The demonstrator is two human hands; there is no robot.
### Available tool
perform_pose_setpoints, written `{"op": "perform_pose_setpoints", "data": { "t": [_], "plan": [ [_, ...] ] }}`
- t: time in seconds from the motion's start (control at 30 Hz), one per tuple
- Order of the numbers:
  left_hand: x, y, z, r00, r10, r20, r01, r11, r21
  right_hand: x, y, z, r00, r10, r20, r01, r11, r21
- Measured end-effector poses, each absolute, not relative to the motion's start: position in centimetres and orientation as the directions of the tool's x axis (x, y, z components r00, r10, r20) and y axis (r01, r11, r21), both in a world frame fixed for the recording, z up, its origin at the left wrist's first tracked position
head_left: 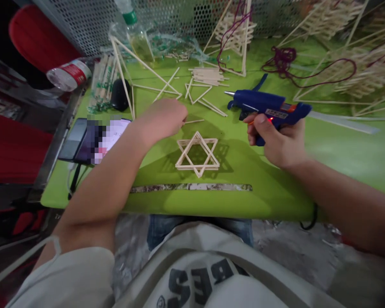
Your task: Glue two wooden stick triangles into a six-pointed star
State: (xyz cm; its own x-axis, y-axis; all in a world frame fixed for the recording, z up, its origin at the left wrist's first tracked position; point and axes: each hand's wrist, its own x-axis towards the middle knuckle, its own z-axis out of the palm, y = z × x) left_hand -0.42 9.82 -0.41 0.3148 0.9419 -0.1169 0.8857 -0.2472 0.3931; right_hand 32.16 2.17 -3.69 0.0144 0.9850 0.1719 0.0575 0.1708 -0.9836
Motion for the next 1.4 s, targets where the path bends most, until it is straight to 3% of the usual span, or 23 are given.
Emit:
{"op": "perform_pose_setpoints", "data": {
  "t": [0.1, 0.2, 0.43, 0.63, 0.83, 1.1, 1.4],
  "plan": [
    [-0.4, 10.2, 0.6, 0.369, 0.900, -0.233, 0.915, -0.308, 0.260, 32.0, 2.4, -3.6, 0.021, 0.981, 0.193, 0.049, 0.191, -0.980],
    [-1.1, 10.4, 2.1, 0.425, 0.855, -0.298, 0.881, -0.314, 0.354, 32.1, 2.5, -3.8, 0.039, 0.973, 0.227, 0.046, 0.225, -0.973],
    [-1.6, 8.3, 4.9, 0.545, 0.798, -0.257, 0.751, -0.329, 0.572, 32.1, 2.6, -4.2, 0.015, 0.962, 0.271, 0.065, 0.270, -0.961],
    [0.0, 7.4, 4.8, 0.479, 0.817, -0.320, 0.810, -0.271, 0.520, 32.0, 2.3, -4.1, 0.009, 0.965, 0.262, 0.087, 0.261, -0.962],
    [0.4, 6.8, 5.0, 0.501, 0.812, -0.299, 0.813, -0.323, 0.485, 31.9, 2.1, -3.9, 0.008, 0.964, 0.268, 0.071, 0.266, -0.961],
    [0.4, 6.5, 4.5, 0.562, 0.802, -0.202, 0.763, -0.407, 0.502, 31.8, 2.1, -4.0, -0.012, 0.960, 0.280, 0.047, 0.280, -0.959],
    [0.8, 5.7, 4.7, 0.513, 0.824, -0.241, 0.783, -0.334, 0.525, 31.9, 1.9, -4.2, -0.010, 0.966, 0.258, 0.062, 0.258, -0.964]
  ]
}}
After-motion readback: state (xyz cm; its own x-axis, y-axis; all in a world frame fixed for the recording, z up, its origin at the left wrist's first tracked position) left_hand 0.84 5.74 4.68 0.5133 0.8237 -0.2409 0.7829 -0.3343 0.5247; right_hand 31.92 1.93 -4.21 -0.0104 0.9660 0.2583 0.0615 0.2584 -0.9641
